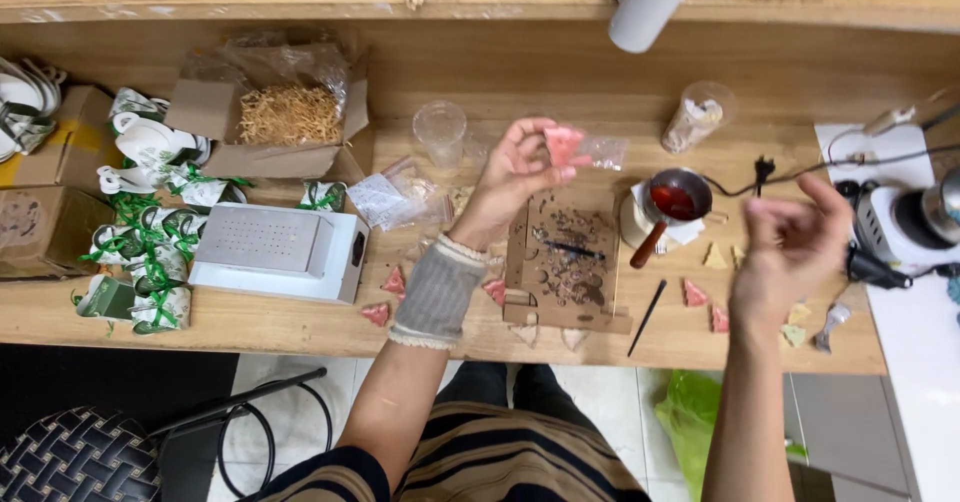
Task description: Assemble and trim small decorative wax candle components using wicks and a utility knife.
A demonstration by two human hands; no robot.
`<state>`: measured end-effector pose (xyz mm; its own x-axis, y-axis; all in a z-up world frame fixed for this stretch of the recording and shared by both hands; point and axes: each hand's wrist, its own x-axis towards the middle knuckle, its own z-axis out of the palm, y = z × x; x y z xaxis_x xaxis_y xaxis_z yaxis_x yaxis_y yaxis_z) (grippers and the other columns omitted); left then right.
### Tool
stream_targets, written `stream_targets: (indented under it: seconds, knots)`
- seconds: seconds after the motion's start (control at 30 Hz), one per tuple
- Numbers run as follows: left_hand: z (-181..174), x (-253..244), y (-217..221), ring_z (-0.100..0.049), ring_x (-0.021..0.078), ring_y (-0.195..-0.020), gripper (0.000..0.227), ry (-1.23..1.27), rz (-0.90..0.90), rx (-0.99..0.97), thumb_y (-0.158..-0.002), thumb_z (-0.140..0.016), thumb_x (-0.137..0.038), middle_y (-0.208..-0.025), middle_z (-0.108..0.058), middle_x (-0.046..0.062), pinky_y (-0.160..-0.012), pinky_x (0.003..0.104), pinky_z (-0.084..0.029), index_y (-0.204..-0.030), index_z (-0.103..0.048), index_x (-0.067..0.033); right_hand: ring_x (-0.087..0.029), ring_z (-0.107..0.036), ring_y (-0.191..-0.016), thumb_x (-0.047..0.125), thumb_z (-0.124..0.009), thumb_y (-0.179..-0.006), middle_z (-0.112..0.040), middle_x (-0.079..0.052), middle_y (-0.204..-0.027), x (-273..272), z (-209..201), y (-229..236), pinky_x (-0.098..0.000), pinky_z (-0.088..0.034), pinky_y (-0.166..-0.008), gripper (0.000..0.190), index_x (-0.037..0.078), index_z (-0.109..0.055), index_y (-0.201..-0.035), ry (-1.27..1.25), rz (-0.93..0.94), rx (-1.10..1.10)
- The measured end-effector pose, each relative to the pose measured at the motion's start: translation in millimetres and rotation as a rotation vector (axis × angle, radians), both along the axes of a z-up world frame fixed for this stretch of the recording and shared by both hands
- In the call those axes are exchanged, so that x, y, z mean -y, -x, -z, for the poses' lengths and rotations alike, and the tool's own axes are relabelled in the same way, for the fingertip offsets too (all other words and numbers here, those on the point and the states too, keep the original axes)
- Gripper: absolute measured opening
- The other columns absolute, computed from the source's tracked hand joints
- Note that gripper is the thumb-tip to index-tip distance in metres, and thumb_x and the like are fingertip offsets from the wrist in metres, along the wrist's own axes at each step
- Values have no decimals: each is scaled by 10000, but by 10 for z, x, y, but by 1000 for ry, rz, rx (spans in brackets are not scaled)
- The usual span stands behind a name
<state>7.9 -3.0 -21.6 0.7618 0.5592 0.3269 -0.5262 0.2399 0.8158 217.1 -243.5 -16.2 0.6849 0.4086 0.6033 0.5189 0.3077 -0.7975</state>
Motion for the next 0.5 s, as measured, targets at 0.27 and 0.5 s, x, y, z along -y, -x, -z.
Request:
stream_targets:
  seconds: [0.27, 0.5]
  knots:
    - [354, 65, -30, -671, 265, -1121, 512, 105, -83, -87, -921, -720, 68, -1358, -624, 195, -890, 357, -575, -1351, -456, -21, -160, -680, -820, 181, -681, -1042, -751, -115, -930, 944, 1839, -117, -336, -557, -819, 158, 46, -736, -980, 637, 316, -325]
    - [702, 69, 345, -653, 179, -1212, 546, 31, -155, -78, -860, -780, 114, -1343, -613, 121, -1035, 301, -580, -1293, -483, -34, -327, -729, -883, 514, -802, -856, -763, -197, -919, 577, 2807, -432, -424, -567, -826, 435, 97, -836, -974, 1519, 258, -92]
